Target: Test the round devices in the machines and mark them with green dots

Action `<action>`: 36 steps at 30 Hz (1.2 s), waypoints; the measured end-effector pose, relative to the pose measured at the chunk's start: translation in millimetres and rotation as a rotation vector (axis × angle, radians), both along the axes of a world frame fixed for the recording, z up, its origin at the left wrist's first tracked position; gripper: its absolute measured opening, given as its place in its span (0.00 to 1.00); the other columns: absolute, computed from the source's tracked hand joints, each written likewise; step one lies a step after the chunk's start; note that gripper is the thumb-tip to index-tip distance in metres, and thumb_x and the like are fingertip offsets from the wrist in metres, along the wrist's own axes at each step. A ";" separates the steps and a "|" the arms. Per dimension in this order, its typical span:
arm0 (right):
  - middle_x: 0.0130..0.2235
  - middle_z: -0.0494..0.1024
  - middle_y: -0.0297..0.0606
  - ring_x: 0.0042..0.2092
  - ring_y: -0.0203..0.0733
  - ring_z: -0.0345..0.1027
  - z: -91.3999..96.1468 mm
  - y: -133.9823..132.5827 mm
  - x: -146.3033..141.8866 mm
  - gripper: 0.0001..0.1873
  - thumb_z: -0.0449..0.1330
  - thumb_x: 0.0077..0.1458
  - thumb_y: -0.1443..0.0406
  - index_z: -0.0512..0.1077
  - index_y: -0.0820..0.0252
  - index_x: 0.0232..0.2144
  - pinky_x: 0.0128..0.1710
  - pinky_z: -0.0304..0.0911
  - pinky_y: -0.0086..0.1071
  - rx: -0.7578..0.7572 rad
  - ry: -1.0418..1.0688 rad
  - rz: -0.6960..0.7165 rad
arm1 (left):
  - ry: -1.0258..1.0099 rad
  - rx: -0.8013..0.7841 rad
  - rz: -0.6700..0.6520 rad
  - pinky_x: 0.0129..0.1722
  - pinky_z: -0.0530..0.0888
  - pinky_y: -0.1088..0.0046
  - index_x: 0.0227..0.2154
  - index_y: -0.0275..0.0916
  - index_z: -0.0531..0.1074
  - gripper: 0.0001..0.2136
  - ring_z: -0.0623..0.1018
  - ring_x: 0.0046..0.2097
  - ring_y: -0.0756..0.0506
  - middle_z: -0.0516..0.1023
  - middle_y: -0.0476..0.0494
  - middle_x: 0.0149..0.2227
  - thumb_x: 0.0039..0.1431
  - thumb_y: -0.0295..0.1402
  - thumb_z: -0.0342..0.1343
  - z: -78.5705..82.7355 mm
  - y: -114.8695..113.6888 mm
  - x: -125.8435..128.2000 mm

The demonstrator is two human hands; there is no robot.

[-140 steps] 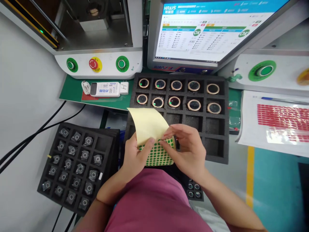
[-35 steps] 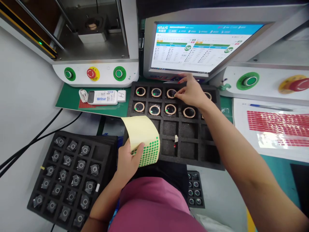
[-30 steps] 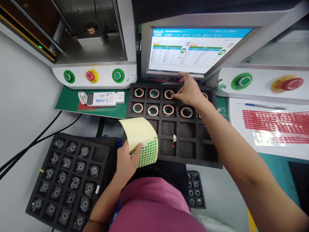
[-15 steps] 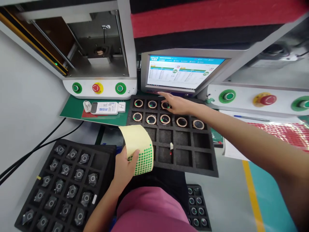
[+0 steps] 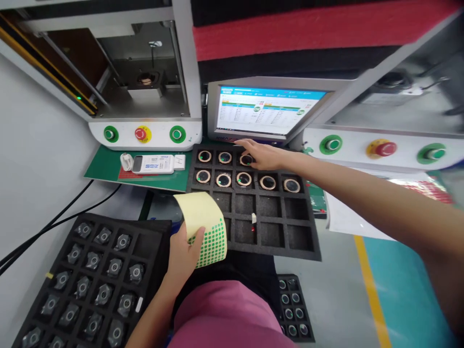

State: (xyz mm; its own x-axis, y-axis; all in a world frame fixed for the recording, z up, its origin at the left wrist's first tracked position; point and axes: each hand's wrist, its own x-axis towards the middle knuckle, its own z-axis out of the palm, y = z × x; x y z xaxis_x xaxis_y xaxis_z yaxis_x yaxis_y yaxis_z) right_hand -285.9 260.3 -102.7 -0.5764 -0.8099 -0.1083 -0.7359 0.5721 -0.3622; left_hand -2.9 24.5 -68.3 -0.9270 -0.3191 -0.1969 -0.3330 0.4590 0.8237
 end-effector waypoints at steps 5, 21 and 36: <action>0.69 0.48 0.51 0.44 0.52 0.75 13.7 -3.6 2.1 0.49 0.58 0.51 0.71 0.37 0.54 0.68 0.45 0.71 0.46 0.125 0.108 0.028 | 0.019 -0.020 0.021 0.35 0.80 0.64 0.38 0.33 0.77 0.19 0.83 0.37 0.37 0.84 0.34 0.36 0.56 0.46 0.56 -2.5 -0.3 -5.2; 0.56 0.69 0.41 0.40 0.45 0.76 56.9 -23.2 149.2 0.36 0.59 0.57 0.70 0.51 0.41 0.62 0.47 0.75 0.50 -0.880 0.030 -0.318 | 0.030 0.621 0.216 0.45 0.80 0.63 0.42 0.32 0.78 0.22 0.82 0.45 0.37 0.82 0.34 0.43 0.50 0.45 0.64 11.2 22.1 -5.8; 0.46 0.75 0.43 0.51 0.44 0.72 54.4 -27.2 231.1 0.29 0.56 0.60 0.76 0.59 0.53 0.60 0.45 0.76 0.39 -0.816 0.144 -0.270 | 0.125 0.441 -0.049 0.50 0.76 0.68 0.47 0.34 0.75 0.15 0.80 0.50 0.41 0.81 0.37 0.48 0.63 0.39 0.56 26.9 48.4 -2.4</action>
State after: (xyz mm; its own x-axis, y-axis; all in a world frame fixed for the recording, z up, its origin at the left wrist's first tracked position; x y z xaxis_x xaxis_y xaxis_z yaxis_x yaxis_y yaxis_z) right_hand -54.7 233.1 -48.3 -0.7235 -0.4363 0.5351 -0.6825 0.3355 -0.6493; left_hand -5.2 72.9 -41.3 -0.9643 -0.1846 -0.1897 -0.2051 0.0680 0.9764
